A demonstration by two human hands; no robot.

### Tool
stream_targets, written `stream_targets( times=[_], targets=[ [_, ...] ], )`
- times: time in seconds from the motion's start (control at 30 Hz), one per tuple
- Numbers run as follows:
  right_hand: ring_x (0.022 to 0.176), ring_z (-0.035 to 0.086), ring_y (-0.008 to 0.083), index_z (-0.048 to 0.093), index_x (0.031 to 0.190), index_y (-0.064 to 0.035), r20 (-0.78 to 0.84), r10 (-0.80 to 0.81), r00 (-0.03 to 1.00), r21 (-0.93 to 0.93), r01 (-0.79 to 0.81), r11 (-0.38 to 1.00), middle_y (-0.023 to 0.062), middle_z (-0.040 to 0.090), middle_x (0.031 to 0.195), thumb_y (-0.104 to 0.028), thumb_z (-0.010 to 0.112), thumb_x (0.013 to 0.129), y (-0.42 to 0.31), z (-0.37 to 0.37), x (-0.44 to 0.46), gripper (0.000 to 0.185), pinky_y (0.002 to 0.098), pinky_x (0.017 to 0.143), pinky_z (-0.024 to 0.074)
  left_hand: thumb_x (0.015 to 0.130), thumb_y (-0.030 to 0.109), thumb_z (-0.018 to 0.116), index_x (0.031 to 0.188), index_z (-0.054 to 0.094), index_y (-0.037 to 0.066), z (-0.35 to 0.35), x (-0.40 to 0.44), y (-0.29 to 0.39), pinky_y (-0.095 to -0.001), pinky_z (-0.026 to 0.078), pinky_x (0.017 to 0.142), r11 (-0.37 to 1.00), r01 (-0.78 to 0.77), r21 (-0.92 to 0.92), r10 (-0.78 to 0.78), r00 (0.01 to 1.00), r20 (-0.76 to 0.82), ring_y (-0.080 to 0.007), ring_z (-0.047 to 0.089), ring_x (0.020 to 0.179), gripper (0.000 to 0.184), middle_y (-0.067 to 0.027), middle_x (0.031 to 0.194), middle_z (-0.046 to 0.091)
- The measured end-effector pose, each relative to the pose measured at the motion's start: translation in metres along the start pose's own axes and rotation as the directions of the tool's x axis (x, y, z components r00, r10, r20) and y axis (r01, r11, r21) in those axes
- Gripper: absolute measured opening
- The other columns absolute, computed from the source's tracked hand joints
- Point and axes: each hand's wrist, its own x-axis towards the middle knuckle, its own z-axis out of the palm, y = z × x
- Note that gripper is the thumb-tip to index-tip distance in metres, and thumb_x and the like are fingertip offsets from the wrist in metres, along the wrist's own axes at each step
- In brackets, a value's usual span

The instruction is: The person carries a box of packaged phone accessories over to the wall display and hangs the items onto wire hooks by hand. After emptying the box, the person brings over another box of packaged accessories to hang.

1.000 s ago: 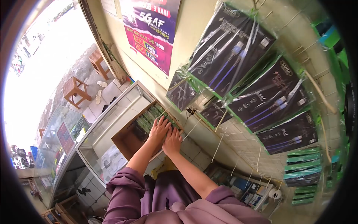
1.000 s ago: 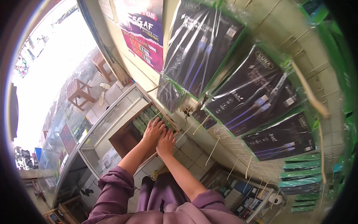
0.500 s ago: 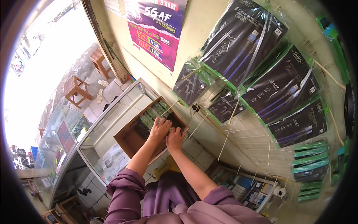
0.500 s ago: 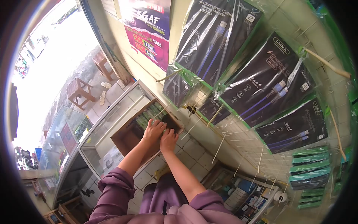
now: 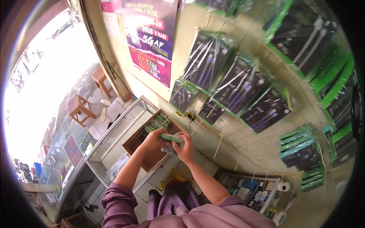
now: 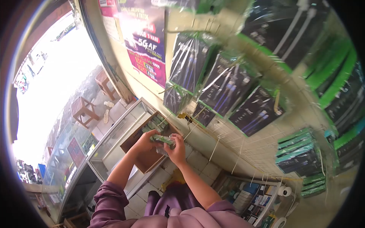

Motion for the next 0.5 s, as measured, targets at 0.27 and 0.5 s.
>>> stream_targets(
  times=[0.27, 0.5],
  targets=[
    [0.080, 0.059, 0.0088, 0.055, 0.103, 0.0009, -0.096, 0.201, 0.975, 0.291, -0.165, 0.942, 0.0065, 0.065, 0.089, -0.013, 0.066, 0.095, -0.052, -0.080, -0.006, 0.019, 0.0248, 0.070, 0.0467, 0.083, 0.003, 0.077, 0.127, 0.053, -0.001, 0.033, -0.003, 0.093, -0.0294, 0.050, 0.092, 0.710, -0.150, -0.688, 0.123, 0.988, -0.088, -0.0119, 0.060, 0.105, 0.050, -0.0065, 0.115, 0.065],
    [0.067, 0.057, 0.0032, 0.055, 0.109, 0.0013, -0.027, 0.294, 0.955, 0.256, -0.278, 0.926, 0.0047, 0.069, 0.090, -0.014, 0.064, 0.097, -0.079, -0.109, 0.009, 0.022, 0.0211, 0.058, 0.0452, 0.092, 0.010, 0.070, 0.129, 0.051, -0.001, 0.031, 0.005, 0.143, -0.0305, 0.048, 0.094, 0.700, -0.286, -0.654, 0.220, 0.958, -0.183, -0.0132, 0.058, 0.110, 0.043, -0.0061, 0.117, 0.062]
  ],
)
